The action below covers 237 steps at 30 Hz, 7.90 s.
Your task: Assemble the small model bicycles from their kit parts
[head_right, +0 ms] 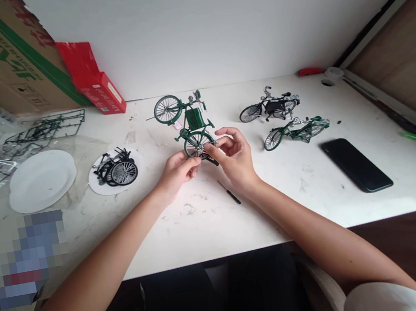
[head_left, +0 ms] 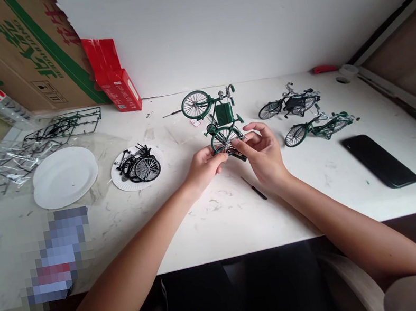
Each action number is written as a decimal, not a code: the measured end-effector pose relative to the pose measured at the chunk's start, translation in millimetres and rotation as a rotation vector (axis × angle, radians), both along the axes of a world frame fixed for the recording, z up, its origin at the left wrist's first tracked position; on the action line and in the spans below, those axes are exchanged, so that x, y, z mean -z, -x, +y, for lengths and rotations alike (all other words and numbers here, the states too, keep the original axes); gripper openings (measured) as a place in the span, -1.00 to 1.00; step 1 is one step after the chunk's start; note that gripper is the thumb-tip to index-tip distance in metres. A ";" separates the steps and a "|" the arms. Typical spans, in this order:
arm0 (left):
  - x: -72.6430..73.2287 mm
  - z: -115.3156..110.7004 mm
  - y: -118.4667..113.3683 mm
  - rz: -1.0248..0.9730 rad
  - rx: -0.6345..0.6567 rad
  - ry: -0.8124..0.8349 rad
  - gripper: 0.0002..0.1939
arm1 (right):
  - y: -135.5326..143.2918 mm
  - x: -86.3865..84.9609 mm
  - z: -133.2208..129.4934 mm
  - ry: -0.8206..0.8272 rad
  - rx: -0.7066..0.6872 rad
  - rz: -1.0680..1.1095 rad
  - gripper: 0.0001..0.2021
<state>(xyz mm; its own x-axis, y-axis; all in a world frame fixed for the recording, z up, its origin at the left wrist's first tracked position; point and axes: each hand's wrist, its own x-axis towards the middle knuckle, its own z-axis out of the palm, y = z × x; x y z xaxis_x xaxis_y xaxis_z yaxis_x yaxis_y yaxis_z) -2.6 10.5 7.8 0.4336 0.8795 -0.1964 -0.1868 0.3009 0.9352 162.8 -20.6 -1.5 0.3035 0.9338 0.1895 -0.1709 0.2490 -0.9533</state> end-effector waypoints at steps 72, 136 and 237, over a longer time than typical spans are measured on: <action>32.7 -0.1 -3.5 -0.032 -0.223 -0.264 -0.55 | -3.8 -13.7 -10.8 -0.195 0.087 -0.848 -0.94; 5.5 2.4 7.9 -0.132 0.008 -0.025 -0.69 | -14.8 -15.9 1.9 0.107 -0.076 -0.240 -0.49; 11.7 15.7 15.9 -0.124 -0.240 -0.141 -0.21 | -108.6 -29.0 9.1 0.231 -0.220 -1.159 -0.62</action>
<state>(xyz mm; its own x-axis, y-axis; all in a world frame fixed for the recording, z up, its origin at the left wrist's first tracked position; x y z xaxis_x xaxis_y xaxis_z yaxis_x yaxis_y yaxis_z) -18.6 26.1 -3.8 0.2231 0.9745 -0.0232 -0.3521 0.1028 0.9303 271.4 -11.4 27.5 -0.1074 0.9920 0.0657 0.8002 0.1255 -0.5865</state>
